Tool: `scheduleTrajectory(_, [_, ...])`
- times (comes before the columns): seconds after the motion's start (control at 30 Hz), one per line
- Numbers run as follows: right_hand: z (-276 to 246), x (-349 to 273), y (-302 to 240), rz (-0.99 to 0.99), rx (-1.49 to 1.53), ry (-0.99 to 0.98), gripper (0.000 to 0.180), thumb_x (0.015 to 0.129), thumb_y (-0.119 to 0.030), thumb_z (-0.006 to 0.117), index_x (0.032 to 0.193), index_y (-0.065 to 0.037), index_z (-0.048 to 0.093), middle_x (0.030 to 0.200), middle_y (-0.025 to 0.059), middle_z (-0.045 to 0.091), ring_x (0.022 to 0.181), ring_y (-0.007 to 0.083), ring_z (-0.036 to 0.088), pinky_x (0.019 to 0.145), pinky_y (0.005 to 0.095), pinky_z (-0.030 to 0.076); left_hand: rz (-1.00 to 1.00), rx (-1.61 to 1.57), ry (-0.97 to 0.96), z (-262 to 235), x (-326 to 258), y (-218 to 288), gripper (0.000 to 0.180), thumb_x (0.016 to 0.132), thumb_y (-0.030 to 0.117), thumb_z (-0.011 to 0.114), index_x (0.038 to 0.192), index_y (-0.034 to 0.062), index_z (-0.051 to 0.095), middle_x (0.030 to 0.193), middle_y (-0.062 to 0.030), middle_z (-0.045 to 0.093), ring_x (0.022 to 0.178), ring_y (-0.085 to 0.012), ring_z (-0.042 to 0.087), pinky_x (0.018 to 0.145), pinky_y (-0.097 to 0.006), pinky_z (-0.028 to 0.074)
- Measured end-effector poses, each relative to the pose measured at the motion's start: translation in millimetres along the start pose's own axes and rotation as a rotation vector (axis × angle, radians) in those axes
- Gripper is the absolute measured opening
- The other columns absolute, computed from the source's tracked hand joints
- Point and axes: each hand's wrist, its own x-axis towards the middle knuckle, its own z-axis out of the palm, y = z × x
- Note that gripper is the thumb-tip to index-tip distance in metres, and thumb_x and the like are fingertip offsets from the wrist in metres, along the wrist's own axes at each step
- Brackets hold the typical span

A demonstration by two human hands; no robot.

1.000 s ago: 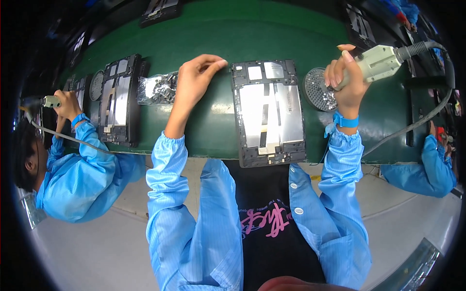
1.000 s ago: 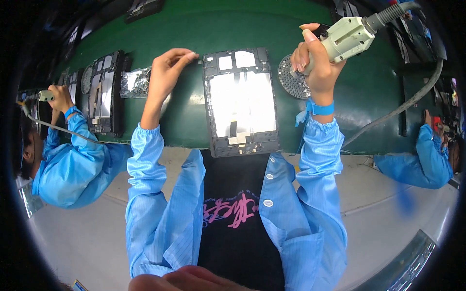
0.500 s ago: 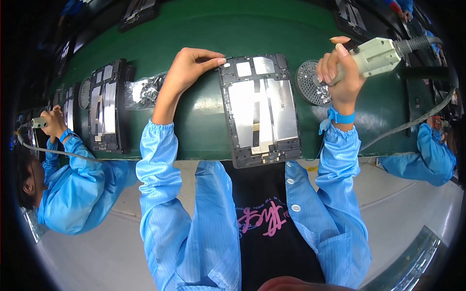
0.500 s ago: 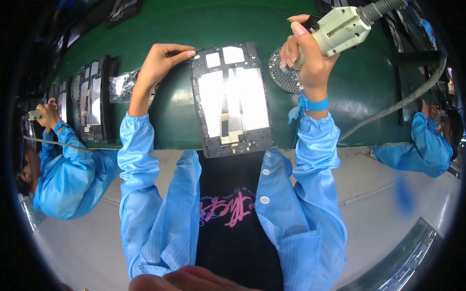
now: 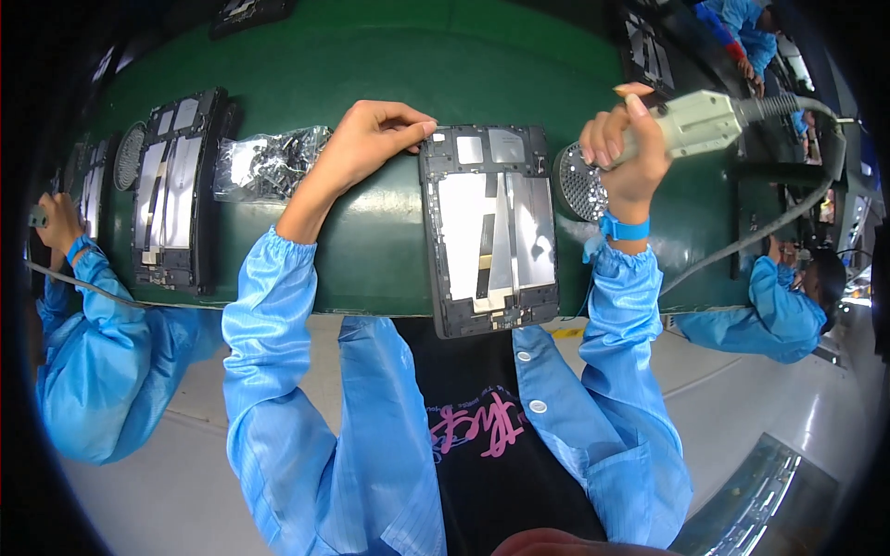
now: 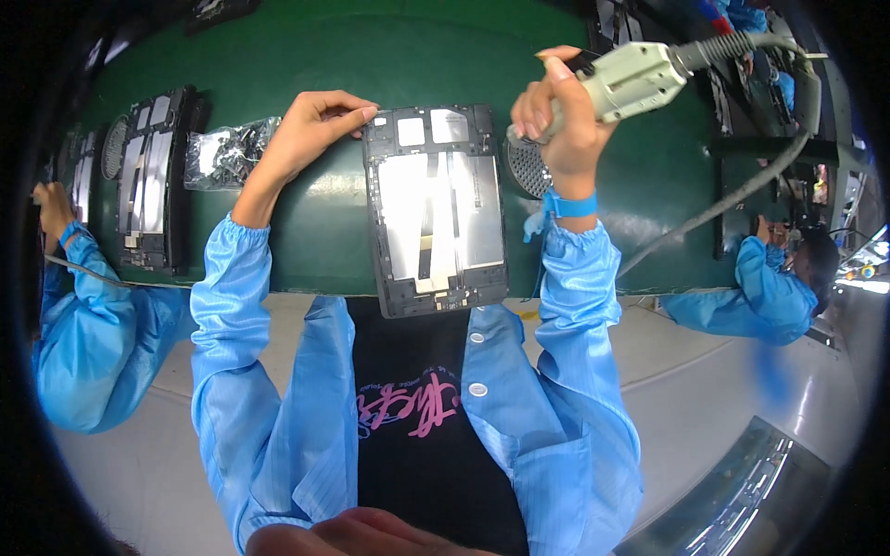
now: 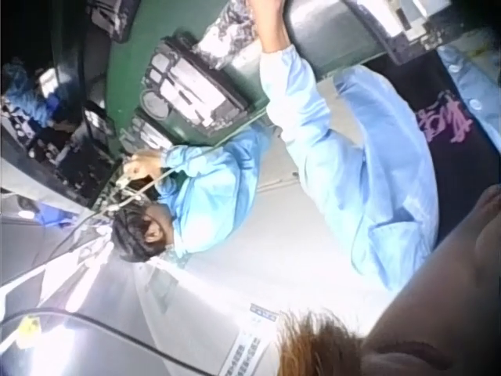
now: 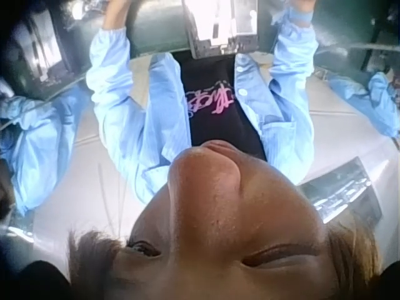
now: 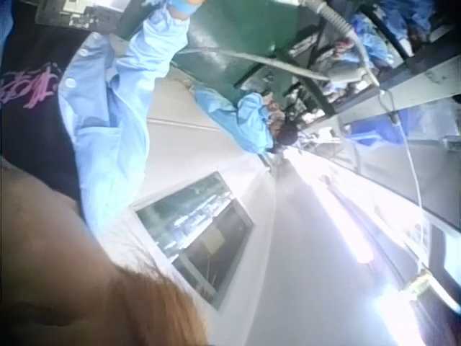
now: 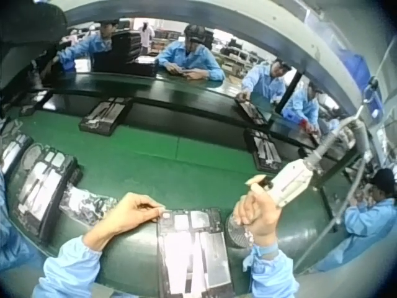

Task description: The person assembles electronic device frames along an assembly line by placing small brackets onto each frame, driving screws into them using an electric screwdriver, and sliding the frames down the conveyor line.

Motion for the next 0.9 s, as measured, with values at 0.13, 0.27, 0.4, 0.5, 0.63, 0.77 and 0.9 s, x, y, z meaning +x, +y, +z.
scheduleTrajectory(0.13, [47.1, 18.8, 14.4, 0.046, -0.089, -0.15, 0.024, 0.097, -0.021, 0.049, 0.102, 0.002, 0.056, 0.049, -0.0003, 0.031, 0.039, 0.0124, 0.033, 0.041, 0.0316, 0.035, 0.007, 0.027, -0.009, 0.1, -0.1, -8.5, 0.028, 0.091, 0.019, 0.07, 0.104, -0.0058, 0.072, 0.083, -0.0107, 0.072, 0.074, -0.0115, 0.067, 0.07, -0.025, 0.053])
scheduleTrajectory(0.27, [82.8, 28.9, 41.0, 0.104, 0.078, -0.287, 0.016, 0.096, -0.012, 0.055, 0.095, 0.003, 0.055, 0.049, 0.0029, 0.038, 0.036, 0.0138, 0.04, 0.038, 0.0322, 0.04, 0.074, -0.008, -0.058, -5.8, 1.8, -18.1, 0.025, 0.089, 0.015, 0.068, 0.104, -0.0042, 0.073, 0.082, -0.0112, 0.072, 0.073, -0.0125, 0.067, 0.07, -0.027, 0.054])
scheduleTrajectory(0.4, [100.5, 29.5, 57.4, 0.089, 0.062, -0.339, 0.02, 0.097, -0.017, 0.051, 0.096, 0.002, 0.056, 0.048, 0.0018, 0.036, 0.037, 0.0131, 0.038, 0.04, 0.0319, 0.039, 0.039, -0.047, -0.082, -5.8, 5.9, -16.8, 0.023, 0.089, 0.012, 0.067, 0.105, -0.0035, 0.073, 0.081, -0.0109, 0.073, 0.073, -0.0129, 0.067, 0.07, -0.027, 0.054])
scheduleTrajectory(0.5, [105.5, 29.4, 61.8, 0.077, 0.023, -0.348, 0.023, 0.098, -0.021, 0.047, 0.097, 0.0, 0.057, 0.048, 0.0002, 0.034, 0.038, 0.0124, 0.036, 0.041, 0.0317, 0.038, 0.072, -0.054, -0.111, -6.5, 6.6, -20.2, 0.024, 0.089, 0.013, 0.067, 0.105, -0.0036, 0.073, 0.081, -0.011, 0.073, 0.071, -0.0124, 0.066, 0.069, -0.027, 0.054])
scheduleTrajectory(0.63, [102.9, 28.9, 74.1, 0.115, 0.103, -0.363, 0.023, 0.097, -0.02, 0.048, 0.096, 0.0, 0.058, 0.048, 0.0002, 0.033, 0.038, 0.0124, 0.036, 0.041, 0.0317, 0.038, 0.064, -0.109, -0.099, -6.8, 5.5, -23.1, 0.025, 0.089, 0.013, 0.067, 0.105, -0.005, 0.072, 0.082, -0.011, 0.072, 0.071, -0.0124, 0.066, 0.069, -0.026, 0.054])
scheduleTrajectory(0.77, [105.4, 25.7, 82.7, 0.122, 0.03, -0.377, 0.023, 0.096, -0.02, 0.049, 0.098, 0.001, 0.058, 0.048, 0.0006, 0.033, 0.038, 0.0128, 0.037, 0.04, 0.0322, 0.038, 0.073, -0.123, -0.122, -8.8, 6.4, -23.3, 0.025, 0.09, 0.013, 0.067, 0.105, -0.0061, 0.072, 0.085, -0.0112, 0.072, 0.072, -0.0126, 0.066, 0.069, -0.026, 0.054])
scheduleTrajectory(0.9, [101.4, 24.9, 88.6, 0.115, 0.044, -0.34, 0.024, 0.096, -0.021, 0.048, 0.099, 0.001, 0.058, 0.049, 0.0006, 0.034, 0.038, 0.013, 0.037, 0.041, 0.0323, 0.038, 0.083, -0.116, -0.12, -8.7, 6.2, -22.3, 0.025, 0.091, 0.013, 0.066, 0.104, -0.0064, 0.072, 0.086, -0.0117, 0.073, 0.073, -0.0137, 0.068, 0.07, -0.027, 0.056])
